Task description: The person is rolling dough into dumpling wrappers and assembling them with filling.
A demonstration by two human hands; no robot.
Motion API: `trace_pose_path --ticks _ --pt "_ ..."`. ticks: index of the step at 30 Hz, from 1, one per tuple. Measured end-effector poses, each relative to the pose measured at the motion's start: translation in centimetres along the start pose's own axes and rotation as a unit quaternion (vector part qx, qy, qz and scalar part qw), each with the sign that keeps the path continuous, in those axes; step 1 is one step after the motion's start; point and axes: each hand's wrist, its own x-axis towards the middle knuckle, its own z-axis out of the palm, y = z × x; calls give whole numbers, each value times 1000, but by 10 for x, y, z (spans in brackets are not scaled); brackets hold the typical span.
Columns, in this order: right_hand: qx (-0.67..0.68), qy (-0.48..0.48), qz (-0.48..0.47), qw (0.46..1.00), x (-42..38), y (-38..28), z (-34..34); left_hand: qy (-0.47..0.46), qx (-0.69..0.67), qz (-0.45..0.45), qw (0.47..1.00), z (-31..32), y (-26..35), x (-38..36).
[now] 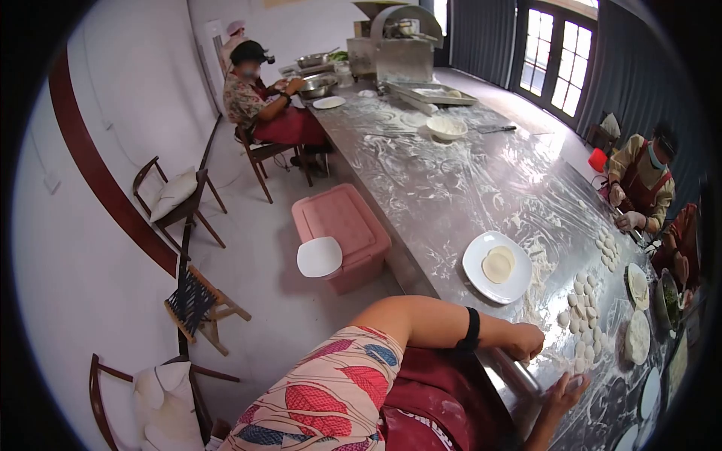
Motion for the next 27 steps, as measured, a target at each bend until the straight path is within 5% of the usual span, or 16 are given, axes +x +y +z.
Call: trace_pose_path --ticks 4,9,13,15,18,19,20,21,22,23,24,26,27 --pt "-22 37 -6 999 -33 -25 -6 37 -59 -74 995 13 -18 -4" --pt "12 -26 19 999 15 -17 10 32 65 -101 992 10 -5 10" --pt "13 -33 18 999 -9 -23 -3 -6 18 -14 1000 3 1 1" --pt "9 -30 10 999 -35 -38 -12 38 -28 -44 998 8 -10 2" --pt "-4 -16 108 994 -25 -15 -16 24 -29 -16 999 10 -17 -1" --pt "-246 -87 -177 949 -4 9 -15 -19 4 5 1000 9 -17 7" --pt "-442 5 -457 772 17 38 -14 -33 -17 -45 998 10 -21 13" --pt "-456 42 -503 733 37 49 -7 -24 11 -72 997 9 -20 19" --pt "-330 -26 -307 892 33 36 1 16 -19 -48 999 14 -27 22" --pt "-170 -10 -98 981 30 24 8 -39 -22 -37 998 6 -20 22" --pt "-199 16 -134 971 20 -15 7 -77 28 -44 996 2 -10 20" --pt "-58 -20 -7 998 -13 -44 -4 -67 66 -14 995 -1 -14 13" --pt "-75 -12 -25 997 -28 -49 -10 -29 56 -5 998 -6 -11 6"
